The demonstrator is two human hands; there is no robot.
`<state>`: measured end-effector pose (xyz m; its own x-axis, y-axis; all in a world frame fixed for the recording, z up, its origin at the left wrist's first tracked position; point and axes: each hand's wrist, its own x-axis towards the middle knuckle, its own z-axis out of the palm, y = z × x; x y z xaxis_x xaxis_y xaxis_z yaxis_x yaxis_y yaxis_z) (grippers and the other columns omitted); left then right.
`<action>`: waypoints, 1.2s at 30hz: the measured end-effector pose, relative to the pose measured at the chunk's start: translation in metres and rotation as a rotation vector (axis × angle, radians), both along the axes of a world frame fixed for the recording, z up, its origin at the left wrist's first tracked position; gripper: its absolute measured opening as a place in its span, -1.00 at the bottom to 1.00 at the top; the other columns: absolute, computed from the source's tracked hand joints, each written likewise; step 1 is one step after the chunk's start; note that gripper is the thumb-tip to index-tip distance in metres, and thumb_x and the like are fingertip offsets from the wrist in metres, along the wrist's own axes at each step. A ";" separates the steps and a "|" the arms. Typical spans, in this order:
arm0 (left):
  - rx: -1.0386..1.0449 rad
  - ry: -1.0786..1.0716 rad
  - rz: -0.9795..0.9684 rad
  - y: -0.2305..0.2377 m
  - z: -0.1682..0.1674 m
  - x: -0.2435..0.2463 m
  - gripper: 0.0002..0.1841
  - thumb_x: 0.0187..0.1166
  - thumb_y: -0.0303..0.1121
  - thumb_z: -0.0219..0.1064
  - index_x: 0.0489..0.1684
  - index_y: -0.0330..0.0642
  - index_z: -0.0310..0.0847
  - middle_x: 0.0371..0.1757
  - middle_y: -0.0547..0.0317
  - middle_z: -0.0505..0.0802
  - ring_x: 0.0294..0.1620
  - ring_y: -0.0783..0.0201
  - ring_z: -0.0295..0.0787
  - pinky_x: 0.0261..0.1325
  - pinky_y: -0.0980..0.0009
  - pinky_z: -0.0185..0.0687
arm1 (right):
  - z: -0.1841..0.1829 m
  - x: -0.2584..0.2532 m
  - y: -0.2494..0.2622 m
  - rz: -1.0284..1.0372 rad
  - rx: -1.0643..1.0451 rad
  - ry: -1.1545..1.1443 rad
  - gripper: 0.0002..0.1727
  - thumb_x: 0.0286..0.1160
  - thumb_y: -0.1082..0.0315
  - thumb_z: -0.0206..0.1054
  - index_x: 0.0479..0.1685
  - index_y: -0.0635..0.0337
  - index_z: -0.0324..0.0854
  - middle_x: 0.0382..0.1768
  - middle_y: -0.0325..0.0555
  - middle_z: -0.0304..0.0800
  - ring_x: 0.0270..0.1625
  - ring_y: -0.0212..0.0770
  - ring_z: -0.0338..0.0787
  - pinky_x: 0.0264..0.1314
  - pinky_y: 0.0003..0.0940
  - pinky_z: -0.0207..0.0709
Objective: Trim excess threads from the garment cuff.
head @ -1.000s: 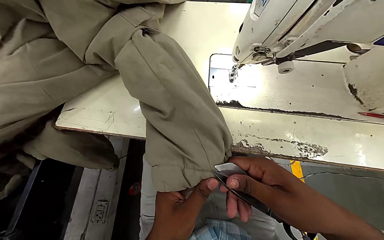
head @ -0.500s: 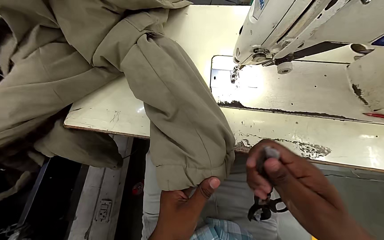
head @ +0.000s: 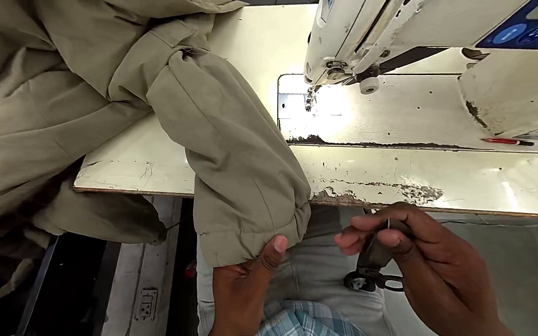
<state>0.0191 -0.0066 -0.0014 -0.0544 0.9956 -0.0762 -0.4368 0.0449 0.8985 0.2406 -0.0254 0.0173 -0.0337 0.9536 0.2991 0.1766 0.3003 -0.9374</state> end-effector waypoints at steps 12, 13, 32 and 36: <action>0.026 0.019 -0.033 0.000 0.000 -0.003 -0.69 0.39 -0.44 0.60 0.05 -0.19 0.71 -0.12 0.13 0.95 -0.11 0.36 0.93 0.08 0.42 0.86 | 0.009 -0.030 0.031 0.400 -0.281 -0.125 -0.72 0.85 0.08 0.10 -0.03 0.03 0.63 -0.33 -0.44 0.85 -0.53 -0.61 0.64 -0.56 -0.72 0.47; 0.029 0.027 -0.034 0.000 0.000 -0.004 -0.69 0.39 -0.44 0.60 0.06 -0.18 0.72 -0.11 0.14 0.95 -0.09 0.35 0.93 0.10 0.42 0.86 | 0.009 -0.031 0.032 0.411 -0.311 -0.114 -0.72 0.85 0.08 0.11 -0.04 0.03 0.63 -0.34 -0.43 0.85 -0.53 -0.60 0.65 -0.56 -0.72 0.47; 0.070 0.090 -0.002 -0.001 -0.006 -0.001 -0.66 0.34 -0.43 0.64 0.06 -0.13 0.74 -0.10 0.17 0.96 -0.06 0.36 0.94 0.12 0.43 0.87 | 0.013 -0.030 0.036 0.454 -0.399 -0.068 -0.73 0.84 0.11 0.13 -0.05 0.06 0.63 -0.38 -0.39 0.81 -0.53 -0.57 0.64 -0.55 -0.73 0.48; 0.077 0.109 0.005 -0.001 -0.007 0.000 -0.66 0.33 -0.42 0.65 0.06 -0.14 0.73 -0.10 0.17 0.96 -0.06 0.35 0.94 0.11 0.42 0.87 | 0.015 -0.028 0.037 0.468 -0.390 -0.090 -0.73 0.84 0.11 0.12 -0.07 0.06 0.63 -0.40 -0.41 0.80 -0.53 -0.59 0.64 -0.55 -0.75 0.47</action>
<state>0.0188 -0.0078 -0.0085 -0.0635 0.9980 0.0071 -0.3360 -0.0281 0.9414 0.2125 0.0116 0.0320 -0.4843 0.8700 -0.0924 0.1924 0.0029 -0.9813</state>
